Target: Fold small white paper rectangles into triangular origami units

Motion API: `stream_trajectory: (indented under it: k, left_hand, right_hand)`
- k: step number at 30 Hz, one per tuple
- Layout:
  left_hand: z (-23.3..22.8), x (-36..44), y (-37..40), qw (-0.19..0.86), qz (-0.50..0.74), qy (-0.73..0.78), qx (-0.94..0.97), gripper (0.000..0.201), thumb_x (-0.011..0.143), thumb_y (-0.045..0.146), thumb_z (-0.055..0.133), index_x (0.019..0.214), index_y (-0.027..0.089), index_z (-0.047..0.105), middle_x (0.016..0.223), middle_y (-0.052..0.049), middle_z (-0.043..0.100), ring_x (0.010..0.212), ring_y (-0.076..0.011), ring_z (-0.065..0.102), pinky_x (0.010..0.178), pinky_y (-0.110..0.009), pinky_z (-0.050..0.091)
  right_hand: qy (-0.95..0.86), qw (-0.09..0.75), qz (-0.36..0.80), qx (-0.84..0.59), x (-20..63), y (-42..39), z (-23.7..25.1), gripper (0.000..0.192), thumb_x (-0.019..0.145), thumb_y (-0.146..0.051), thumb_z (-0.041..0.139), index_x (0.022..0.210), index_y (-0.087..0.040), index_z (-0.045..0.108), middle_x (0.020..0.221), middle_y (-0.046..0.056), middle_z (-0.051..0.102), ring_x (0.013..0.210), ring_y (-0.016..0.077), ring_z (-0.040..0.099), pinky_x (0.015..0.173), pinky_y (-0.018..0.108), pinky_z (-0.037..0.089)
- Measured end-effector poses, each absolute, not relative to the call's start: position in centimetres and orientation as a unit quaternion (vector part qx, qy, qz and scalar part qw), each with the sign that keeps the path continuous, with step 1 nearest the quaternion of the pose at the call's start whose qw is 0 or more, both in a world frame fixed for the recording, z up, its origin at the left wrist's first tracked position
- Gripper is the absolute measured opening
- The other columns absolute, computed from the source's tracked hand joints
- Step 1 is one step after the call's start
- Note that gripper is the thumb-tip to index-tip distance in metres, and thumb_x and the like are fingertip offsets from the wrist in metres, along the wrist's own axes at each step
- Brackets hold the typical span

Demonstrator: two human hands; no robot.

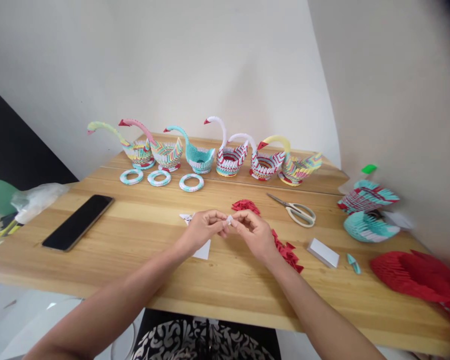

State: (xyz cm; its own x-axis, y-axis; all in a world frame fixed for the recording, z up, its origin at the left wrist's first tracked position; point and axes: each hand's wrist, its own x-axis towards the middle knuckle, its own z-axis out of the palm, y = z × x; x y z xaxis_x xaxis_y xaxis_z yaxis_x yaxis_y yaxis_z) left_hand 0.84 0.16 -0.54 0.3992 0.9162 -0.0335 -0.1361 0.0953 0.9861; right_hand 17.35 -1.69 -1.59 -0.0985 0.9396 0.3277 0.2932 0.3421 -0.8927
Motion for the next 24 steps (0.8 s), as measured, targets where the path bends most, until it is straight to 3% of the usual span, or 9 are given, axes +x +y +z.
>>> stream_trajectory:
  k: [5,11,14,18,21,24]
  left_hand:
    - [-0.4,0.6,0.1,0.660,0.401,0.366,0.520,0.024,0.070,0.032,0.070,0.078,0.011,0.062,0.064,-0.002,0.065,0.055,-0.0115,0.060,0.061,-0.026,0.048]
    - [-0.7,0.3,0.3,0.695,0.400,0.308,0.511,0.028,0.077,0.037,0.065,0.084,0.010,0.063,0.074,-0.006,0.068,0.063,-0.0130,0.063,0.068,-0.027,0.048]
    - [-0.6,0.5,0.0,0.630,0.421,0.348,0.553,0.031,0.072,0.033,0.070,0.093,0.012,0.063,0.078,-0.006,0.070,0.070,-0.0150,0.064,0.070,-0.027,0.049]
    - [-0.4,0.5,-0.6,0.454,0.443,0.390,0.667,0.022,0.078,0.029,0.064,0.097,0.017,0.066,0.087,-0.006,0.072,0.081,-0.0185,0.067,0.078,-0.029,0.049]
    - [-0.3,0.5,-1.1,0.345,0.438,0.408,0.723,0.023,0.079,0.024,0.062,0.102,0.021,0.065,0.086,-0.004,0.073,0.086,-0.0201,0.067,0.081,-0.030,0.048]
    - [-0.3,0.4,-1.2,0.308,0.439,0.402,0.742,0.023,0.079,0.023,0.063,0.102,0.022,0.064,0.089,-0.004,0.073,0.086,-0.0204,0.067,0.080,-0.029,0.048]
  right_hand:
    - [-0.720,0.471,0.256,-0.441,17.7,-1.8,-1.6,0.009,0.085,-0.026,0.057,0.087,-0.022,0.065,0.082,0.003,0.068,0.076,0.0165,0.062,0.072,0.029,0.048]
    - [-0.774,0.469,0.150,-0.397,18.1,-1.8,-1.3,0.018,0.087,-0.018,0.052,0.090,-0.024,0.068,0.086,0.004,0.069,0.082,0.0181,0.063,0.075,0.032,0.048]
    - [-0.765,0.469,0.171,-0.407,18.2,-1.7,-1.2,0.017,0.087,-0.020,0.053,0.092,-0.024,0.069,0.091,0.004,0.070,0.086,0.0184,0.064,0.079,0.033,0.049]
    - [-0.711,0.465,0.271,-0.452,18.5,-1.7,-0.8,0.017,0.084,-0.028,0.058,0.098,-0.022,0.067,0.094,0.004,0.070,0.086,0.0182,0.065,0.079,0.032,0.051]
    - [-0.717,0.439,0.301,-0.450,18.6,-1.7,-0.3,0.015,0.082,-0.032,0.062,0.091,-0.021,0.068,0.088,0.004,0.071,0.081,0.0182,0.065,0.076,0.031,0.050]
    - [-0.737,0.426,0.290,-0.437,18.6,-1.8,0.0,0.013,0.083,-0.032,0.061,0.082,-0.021,0.069,0.082,0.003,0.071,0.077,0.0178,0.064,0.074,0.030,0.048]
